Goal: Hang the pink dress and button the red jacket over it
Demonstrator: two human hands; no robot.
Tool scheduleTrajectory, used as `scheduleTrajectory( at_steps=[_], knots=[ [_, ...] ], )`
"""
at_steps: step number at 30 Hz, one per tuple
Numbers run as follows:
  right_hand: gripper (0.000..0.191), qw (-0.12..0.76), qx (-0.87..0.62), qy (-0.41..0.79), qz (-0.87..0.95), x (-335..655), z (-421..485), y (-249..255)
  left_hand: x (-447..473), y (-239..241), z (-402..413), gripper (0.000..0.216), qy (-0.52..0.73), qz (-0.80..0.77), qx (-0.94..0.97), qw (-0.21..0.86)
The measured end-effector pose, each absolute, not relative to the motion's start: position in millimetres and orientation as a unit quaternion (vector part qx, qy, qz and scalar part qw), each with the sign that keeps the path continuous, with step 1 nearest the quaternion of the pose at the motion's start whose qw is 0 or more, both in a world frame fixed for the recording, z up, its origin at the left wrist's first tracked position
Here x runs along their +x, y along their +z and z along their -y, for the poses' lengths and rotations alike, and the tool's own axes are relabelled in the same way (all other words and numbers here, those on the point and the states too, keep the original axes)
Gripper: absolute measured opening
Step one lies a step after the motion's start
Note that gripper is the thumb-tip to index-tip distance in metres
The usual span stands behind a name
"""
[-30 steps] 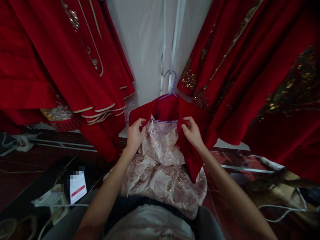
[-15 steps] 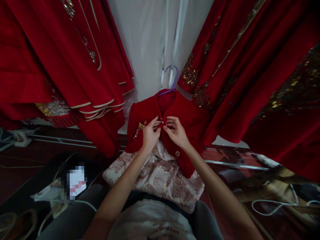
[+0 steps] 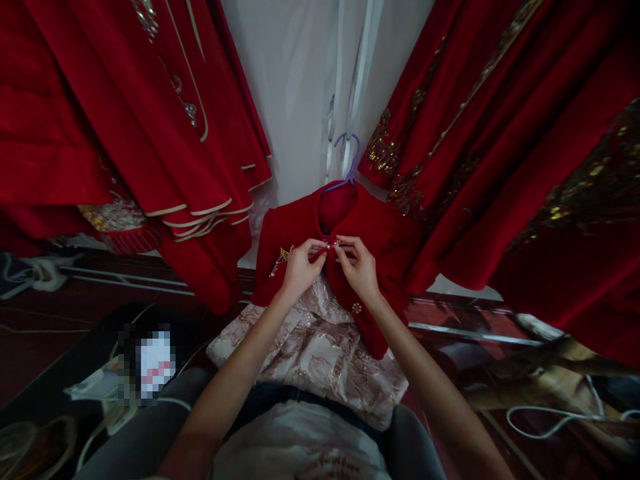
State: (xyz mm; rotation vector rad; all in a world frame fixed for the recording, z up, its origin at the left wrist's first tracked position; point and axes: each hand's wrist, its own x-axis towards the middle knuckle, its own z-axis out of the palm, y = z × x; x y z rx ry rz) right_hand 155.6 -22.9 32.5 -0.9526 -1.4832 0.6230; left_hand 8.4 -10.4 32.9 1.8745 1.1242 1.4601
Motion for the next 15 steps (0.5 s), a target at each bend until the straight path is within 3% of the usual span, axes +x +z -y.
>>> scheduleTrajectory(
  at_steps=[15],
  knots=[
    [0.028,0.603,-0.419,0.213,0.645,155.5,34.3,46.1,3.3,60.6,12.3,0.010,0.454,-0.419,0.769,0.165]
  ],
)
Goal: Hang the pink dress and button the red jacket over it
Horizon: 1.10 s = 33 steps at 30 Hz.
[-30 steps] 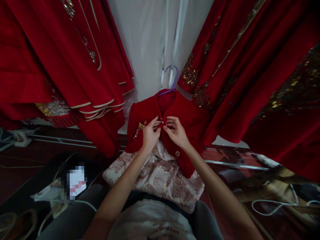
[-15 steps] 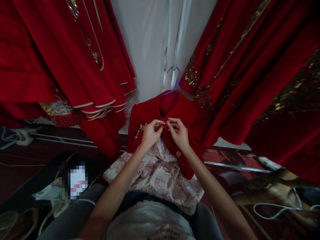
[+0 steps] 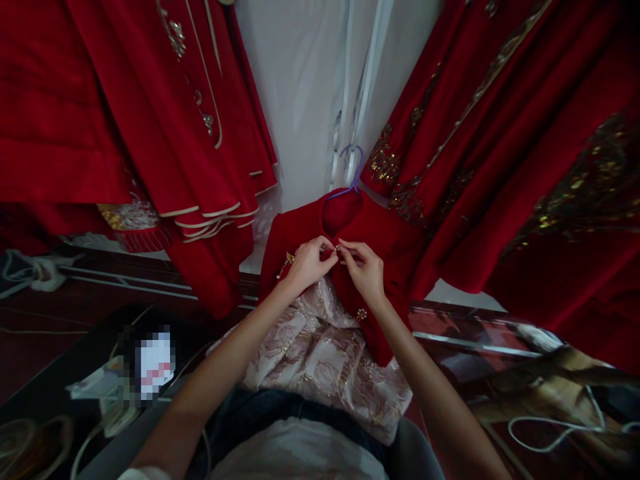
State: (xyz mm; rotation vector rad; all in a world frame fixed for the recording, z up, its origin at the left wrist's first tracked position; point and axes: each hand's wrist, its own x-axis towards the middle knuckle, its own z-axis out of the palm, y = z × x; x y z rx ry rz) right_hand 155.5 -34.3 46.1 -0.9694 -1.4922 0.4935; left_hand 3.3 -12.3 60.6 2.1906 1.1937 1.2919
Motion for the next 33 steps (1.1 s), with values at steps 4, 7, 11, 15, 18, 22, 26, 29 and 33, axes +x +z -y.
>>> scheduleTrajectory(
  at_steps=[4,7,11,15,18,22,26,29,33],
  knots=[
    [0.031,0.592,-0.424,0.211,0.652,157.3,39.1,49.0,2.4,64.4,18.4,0.011,0.448,-0.411,0.779,0.156],
    [0.033,0.583,-0.415,0.222,0.662,159.8,42.5,51.4,1.2,69.3,25.1,0.010,0.438,-0.400,0.792,0.142],
    [0.032,0.571,-0.421,0.191,0.678,161.9,43.8,54.8,-1.0,77.4,31.6,0.007,0.421,-0.390,0.810,0.123],
    [0.030,0.556,-0.431,0.164,0.691,162.6,44.2,59.8,-3.3,83.1,33.3,0.005,0.412,-0.377,0.823,0.106],
    [0.030,0.551,-0.433,0.161,0.695,162.7,47.2,63.6,-5.3,86.0,34.0,0.004,0.406,-0.368,0.833,0.083],
    [0.028,0.550,-0.416,0.173,0.703,160.7,50.6,66.6,-5.8,88.3,36.6,0.004,0.394,-0.358,0.845,0.045],
    [0.030,0.573,-0.406,0.196,0.684,153.8,47.8,61.6,-0.6,78.5,37.5,0.004,0.420,-0.358,0.831,0.071],
    [0.044,0.614,-0.402,0.223,0.642,148.6,52.1,44.5,1.9,57.9,37.7,0.012,0.472,-0.357,0.797,0.122],
    [0.054,0.510,-0.549,0.167,0.641,153.0,76.8,9.0,-8.0,27.6,46.0,0.043,0.424,-0.428,0.786,0.138]
  ],
)
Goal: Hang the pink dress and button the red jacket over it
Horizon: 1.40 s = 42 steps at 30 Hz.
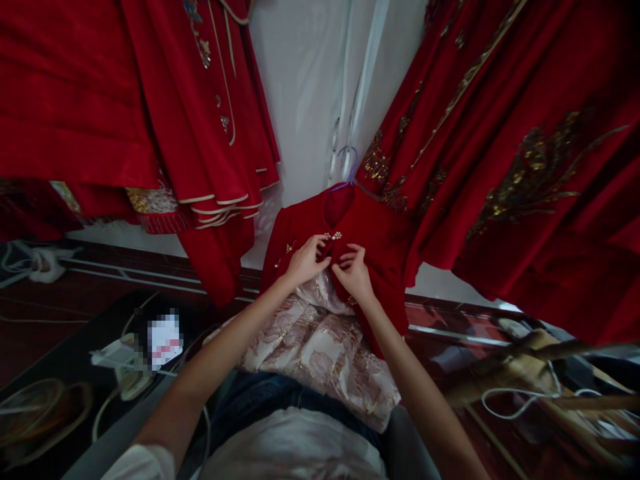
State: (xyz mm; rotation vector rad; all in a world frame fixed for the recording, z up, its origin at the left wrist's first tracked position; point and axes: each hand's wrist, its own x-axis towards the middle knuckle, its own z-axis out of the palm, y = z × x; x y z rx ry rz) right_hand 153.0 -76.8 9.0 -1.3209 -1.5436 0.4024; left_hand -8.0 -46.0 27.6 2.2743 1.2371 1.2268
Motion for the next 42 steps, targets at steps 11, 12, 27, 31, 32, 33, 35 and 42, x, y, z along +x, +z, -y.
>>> scheduleTrajectory(
  at_steps=[11,12,27,31,32,33,35,42],
  knots=[
    [0.058,0.450,-0.592,0.027,0.668,143.5,89.1,-20.3,-77.5,-32.2,83.2,0.020,0.310,-0.573,0.758,-0.016],
    [0.058,0.447,-0.599,0.000,0.664,138.3,86.9,-18.9,-79.3,-35.5,85.2,0.018,0.319,-0.563,0.762,-0.008],
    [0.025,0.489,-0.512,0.382,0.594,208.8,88.8,49.4,-14.1,25.6,129.2,0.031,0.440,-0.467,0.757,0.118],
    [0.026,0.511,-0.472,0.421,0.582,207.2,97.5,64.0,1.7,12.4,128.0,0.055,0.309,-0.384,0.853,0.172],
    [0.024,0.520,-0.468,0.420,0.578,203.7,98.1,65.3,3.0,7.6,125.8,0.063,0.293,-0.369,0.863,0.183],
    [0.022,0.532,-0.466,0.418,0.570,199.3,98.2,65.6,3.4,3.3,123.1,0.068,0.289,-0.361,0.865,0.194],
    [0.018,0.553,-0.474,0.400,0.556,188.7,96.9,63.5,1.6,-2.2,117.1,0.060,0.309,-0.361,0.853,0.216],
    [0.021,0.462,-0.563,0.236,0.643,163.7,99.8,49.5,-37.0,2.7,77.7,0.008,0.523,-0.509,0.671,0.130]
  ],
)
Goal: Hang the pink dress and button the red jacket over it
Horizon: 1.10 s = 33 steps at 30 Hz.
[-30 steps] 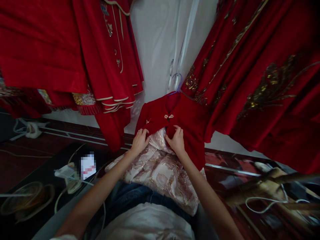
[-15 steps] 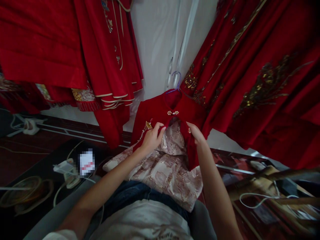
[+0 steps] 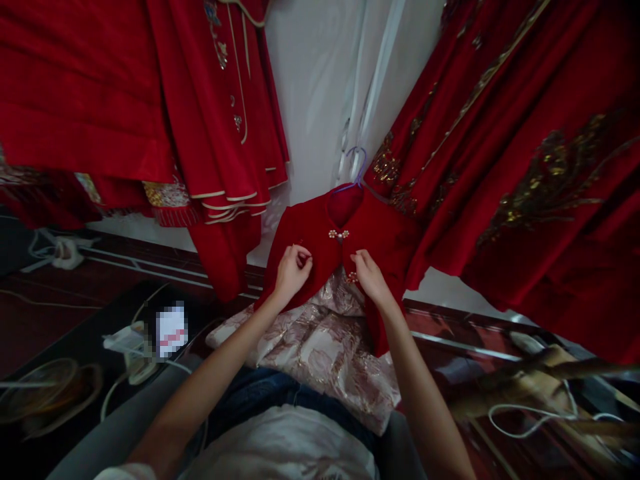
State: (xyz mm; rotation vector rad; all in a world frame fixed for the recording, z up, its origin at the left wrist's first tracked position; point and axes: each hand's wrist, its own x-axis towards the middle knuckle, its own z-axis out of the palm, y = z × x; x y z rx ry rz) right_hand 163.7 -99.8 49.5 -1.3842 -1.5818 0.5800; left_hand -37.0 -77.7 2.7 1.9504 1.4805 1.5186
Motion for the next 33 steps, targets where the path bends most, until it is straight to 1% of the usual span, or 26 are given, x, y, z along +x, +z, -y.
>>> scheduleTrajectory(
  at_steps=[1,2,4,5,7,9,11,15,18,20,22,25,30,33],
  knots=[
    [0.023,0.443,-0.566,0.220,0.660,164.3,102.2,49.0,-44.7,2.4,68.6,0.013,0.538,-0.533,0.644,0.105],
    [0.029,0.425,-0.565,0.206,0.676,166.0,104.8,49.0,-51.7,1.3,59.2,0.019,0.542,-0.549,0.629,0.093],
    [0.041,0.392,-0.557,0.190,0.708,171.9,109.2,49.9,-62.1,-3.0,41.6,0.029,0.532,-0.552,0.631,0.116],
    [0.044,0.375,-0.554,0.187,0.719,175.7,110.5,50.6,-65.2,-5.7,34.2,0.030,0.524,-0.542,0.641,0.144],
    [0.043,0.349,-0.557,0.180,0.732,183.9,110.9,52.2,-67.9,-10.7,23.4,0.028,0.519,-0.516,0.654,0.192],
    [0.041,0.341,-0.556,0.177,0.737,191.0,108.5,54.1,-67.6,-14.3,17.5,0.022,0.532,-0.504,0.648,0.208],
    [0.036,0.351,-0.527,0.213,0.744,195.1,104.7,56.3,-66.6,-16.0,14.4,0.020,0.551,-0.505,0.627,0.218],
    [0.027,0.383,-0.438,0.351,0.733,190.1,95.0,60.7,-65.1,-14.7,11.0,0.015,0.582,-0.479,0.591,0.286],
    [0.028,0.427,-0.421,0.396,0.695,175.4,81.0,60.3,-62.9,-10.3,12.6,0.013,0.596,-0.453,0.573,0.334],
    [0.031,0.476,-0.412,0.408,0.662,162.0,66.6,55.8,-60.1,-6.4,16.6,0.018,0.598,-0.434,0.559,0.376],
    [0.033,0.524,-0.406,0.399,0.634,147.2,49.8,47.7,-56.5,-2.7,21.8,0.025,0.594,-0.414,0.551,0.416],
    [0.033,0.561,-0.422,0.335,0.628,126.8,27.0,31.7,-51.2,1.6,27.2,0.029,0.591,-0.406,0.541,0.439],
    [0.031,0.544,-0.483,0.253,0.638,106.7,13.4,13.6,-47.9,3.6,23.8,0.028,0.609,-0.416,0.526,0.424],
    [0.028,0.553,-0.503,0.217,0.628,100.2,15.2,10.7,-48.8,1.5,17.7,0.024,0.614,-0.417,0.530,0.409]
  ],
)
